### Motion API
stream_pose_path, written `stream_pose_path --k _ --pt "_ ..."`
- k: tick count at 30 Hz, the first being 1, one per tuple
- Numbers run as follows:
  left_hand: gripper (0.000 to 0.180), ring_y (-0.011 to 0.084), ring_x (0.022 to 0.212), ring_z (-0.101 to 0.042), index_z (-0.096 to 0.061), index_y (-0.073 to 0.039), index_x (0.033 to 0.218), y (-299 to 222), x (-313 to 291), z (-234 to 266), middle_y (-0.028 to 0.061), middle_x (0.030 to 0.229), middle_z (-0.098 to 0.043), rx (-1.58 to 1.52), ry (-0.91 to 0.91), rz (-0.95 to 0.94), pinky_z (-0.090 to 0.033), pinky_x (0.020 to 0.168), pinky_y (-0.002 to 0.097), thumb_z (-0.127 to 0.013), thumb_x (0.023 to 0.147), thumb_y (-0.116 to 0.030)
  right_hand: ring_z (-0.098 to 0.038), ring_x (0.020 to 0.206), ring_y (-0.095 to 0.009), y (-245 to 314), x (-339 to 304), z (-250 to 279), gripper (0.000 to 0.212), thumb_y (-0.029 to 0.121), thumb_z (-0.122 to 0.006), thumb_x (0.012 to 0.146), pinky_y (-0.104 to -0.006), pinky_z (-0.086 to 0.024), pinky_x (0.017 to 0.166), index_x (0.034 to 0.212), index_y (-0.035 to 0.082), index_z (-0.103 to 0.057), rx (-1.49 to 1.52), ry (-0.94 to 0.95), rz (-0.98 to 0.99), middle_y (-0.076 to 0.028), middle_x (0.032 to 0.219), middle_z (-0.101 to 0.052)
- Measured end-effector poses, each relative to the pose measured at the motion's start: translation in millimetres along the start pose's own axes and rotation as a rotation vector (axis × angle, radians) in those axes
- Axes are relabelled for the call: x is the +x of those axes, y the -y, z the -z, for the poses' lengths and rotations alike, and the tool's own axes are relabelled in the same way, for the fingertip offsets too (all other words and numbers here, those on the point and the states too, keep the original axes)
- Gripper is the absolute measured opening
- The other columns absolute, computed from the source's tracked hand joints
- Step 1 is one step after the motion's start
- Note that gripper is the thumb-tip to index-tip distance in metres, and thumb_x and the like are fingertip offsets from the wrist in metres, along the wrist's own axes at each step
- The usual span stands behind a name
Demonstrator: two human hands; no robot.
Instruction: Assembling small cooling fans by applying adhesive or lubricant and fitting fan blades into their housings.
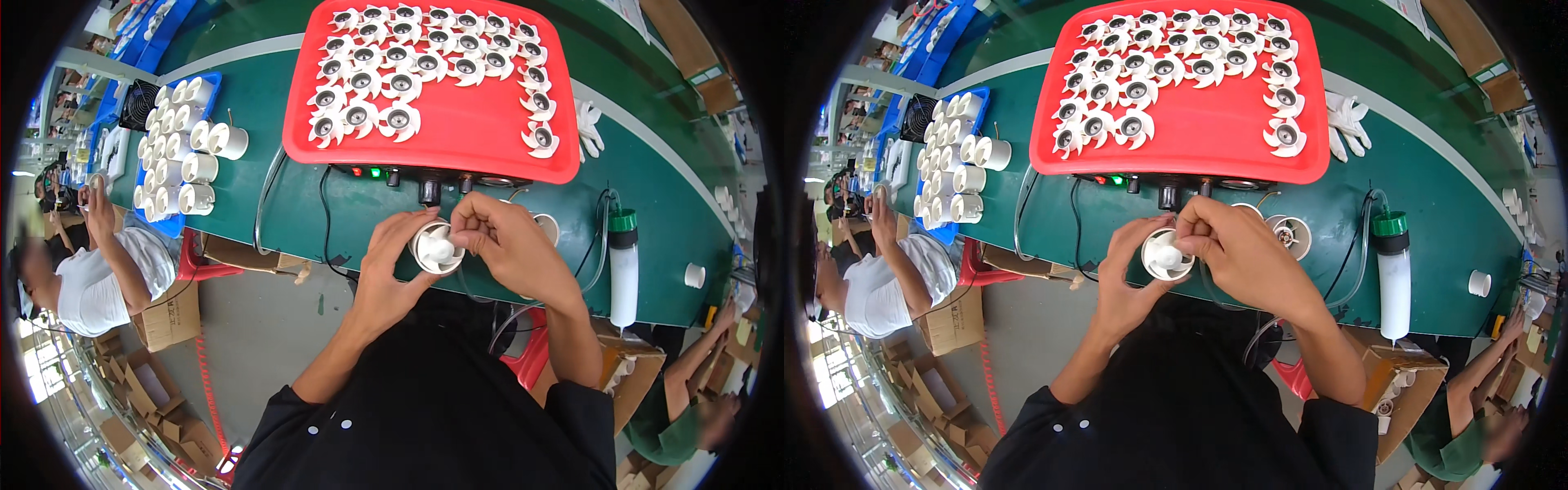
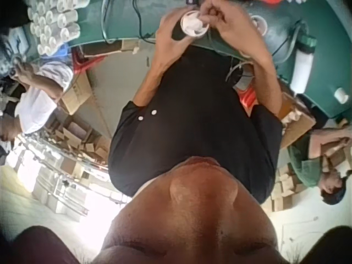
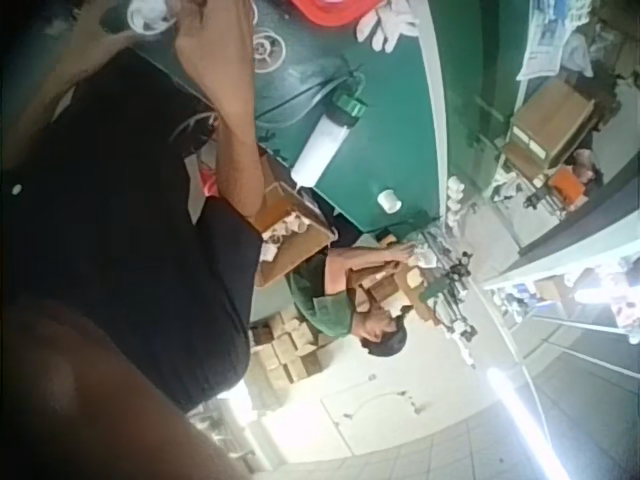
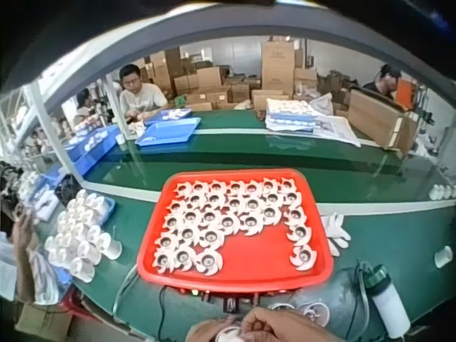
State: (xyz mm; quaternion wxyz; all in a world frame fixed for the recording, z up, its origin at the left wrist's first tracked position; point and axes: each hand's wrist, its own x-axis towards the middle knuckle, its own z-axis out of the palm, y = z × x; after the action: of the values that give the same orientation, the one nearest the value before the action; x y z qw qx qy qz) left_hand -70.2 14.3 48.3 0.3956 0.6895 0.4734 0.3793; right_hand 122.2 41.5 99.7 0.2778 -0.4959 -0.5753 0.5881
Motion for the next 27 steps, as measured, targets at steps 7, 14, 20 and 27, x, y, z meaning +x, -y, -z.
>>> stream_pose_path --k 7,14,20,27 --pt "0.064 0.0287 0.118 -0.053 -0.060 -0.003 0.125 -1.6 -0.9 3.9 0.0097 0.126 -0.062 0.051 0.008 0.031 -0.041 0.103 0.0391 -0.082 0.064 -0.007 -0.054 0.056 -0.018 23.3 -3.9 -3.6 0.018 0.011 -0.067 0.088 -0.0329 -0.041 0.055 0.086 -0.003 -0.055 -0.208 -0.123 0.020 -0.011 0.066 -0.059" --pt "0.065 0.0292 0.117 -0.053 -0.059 -0.004 0.126 -4.1 -4.9 4.8 0.0094 0.126 -0.062 0.020 0.064 0.034 -0.042 0.101 0.0397 -0.080 0.065 -0.007 -0.059 0.064 -0.024 12.2 -18.3 0.0 0.011 0.011 -0.066 0.086 -0.0358 -0.045 0.059 0.094 0.003 -0.064 -0.267 -0.063 0.130 -0.010 0.076 -0.062" --pt "0.066 0.0309 0.117 -0.053 -0.059 -0.005 0.127 -10.7 1.3 -2.8 0.0080 0.127 -0.061 0.045 0.071 -0.049 -0.043 0.100 0.0410 -0.081 0.065 -0.006 -0.052 0.053 -0.021 12.0 -24.3 4.1 0.008 0.006 -0.067 0.084 -0.0301 -0.040 0.053 0.092 0.004 -0.070 -0.342 -0.236 0.361 -0.007 0.068 -0.059" --pt "0.062 0.0310 0.114 -0.053 -0.059 -0.005 0.121 -12.0 5.2 -1.4 0.0100 0.123 -0.063 0.100 -0.020 -0.062 -0.042 0.100 0.0411 -0.082 0.064 -0.006 -0.042 0.041 -0.027 46.1 -40.7 6.4 0.033 0.007 -0.066 0.084 -0.0379 -0.031 0.043 0.057 -0.001 -0.049 -0.305 -0.321 0.366 -0.013 0.050 -0.043"
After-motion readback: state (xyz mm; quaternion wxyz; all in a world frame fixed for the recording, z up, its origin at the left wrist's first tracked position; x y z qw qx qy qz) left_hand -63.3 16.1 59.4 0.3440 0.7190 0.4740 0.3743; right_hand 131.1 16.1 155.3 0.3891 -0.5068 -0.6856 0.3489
